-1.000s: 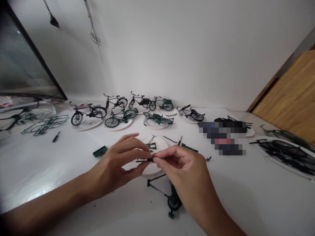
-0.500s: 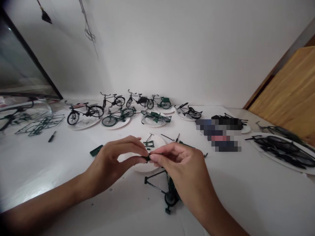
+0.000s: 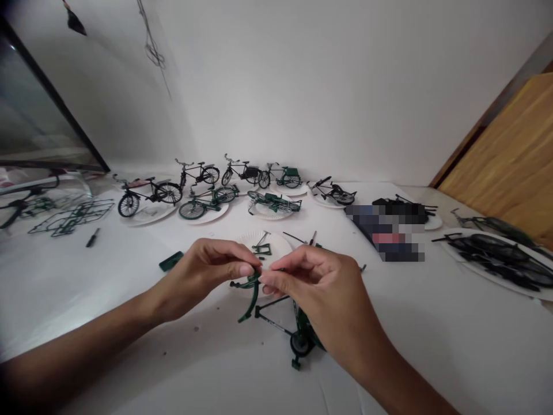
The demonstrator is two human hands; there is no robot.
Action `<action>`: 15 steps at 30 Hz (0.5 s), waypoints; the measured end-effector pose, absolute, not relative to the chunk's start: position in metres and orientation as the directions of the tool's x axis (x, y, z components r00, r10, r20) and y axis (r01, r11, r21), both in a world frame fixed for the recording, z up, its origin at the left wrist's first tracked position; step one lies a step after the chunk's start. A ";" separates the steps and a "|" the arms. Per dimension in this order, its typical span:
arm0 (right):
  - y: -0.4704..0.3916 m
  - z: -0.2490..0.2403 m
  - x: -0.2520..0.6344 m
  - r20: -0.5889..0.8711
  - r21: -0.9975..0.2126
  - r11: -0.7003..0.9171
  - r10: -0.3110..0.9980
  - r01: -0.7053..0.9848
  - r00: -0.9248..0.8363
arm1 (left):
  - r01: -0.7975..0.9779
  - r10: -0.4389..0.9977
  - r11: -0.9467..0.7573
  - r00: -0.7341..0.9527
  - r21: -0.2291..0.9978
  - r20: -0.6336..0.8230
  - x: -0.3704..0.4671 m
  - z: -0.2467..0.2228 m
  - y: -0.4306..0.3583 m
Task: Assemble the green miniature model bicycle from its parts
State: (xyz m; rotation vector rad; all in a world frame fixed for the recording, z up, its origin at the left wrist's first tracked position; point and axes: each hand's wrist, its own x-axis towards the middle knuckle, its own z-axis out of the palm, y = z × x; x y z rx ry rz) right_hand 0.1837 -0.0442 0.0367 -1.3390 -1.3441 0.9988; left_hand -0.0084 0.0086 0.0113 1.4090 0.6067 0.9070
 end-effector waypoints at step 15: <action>-0.051 0.032 0.201 0.554 -0.761 0.617 0.780 0.203 -0.291 | -0.240 0.601 0.255 0.798 0.937 0.041 -0.013 0.013 0.011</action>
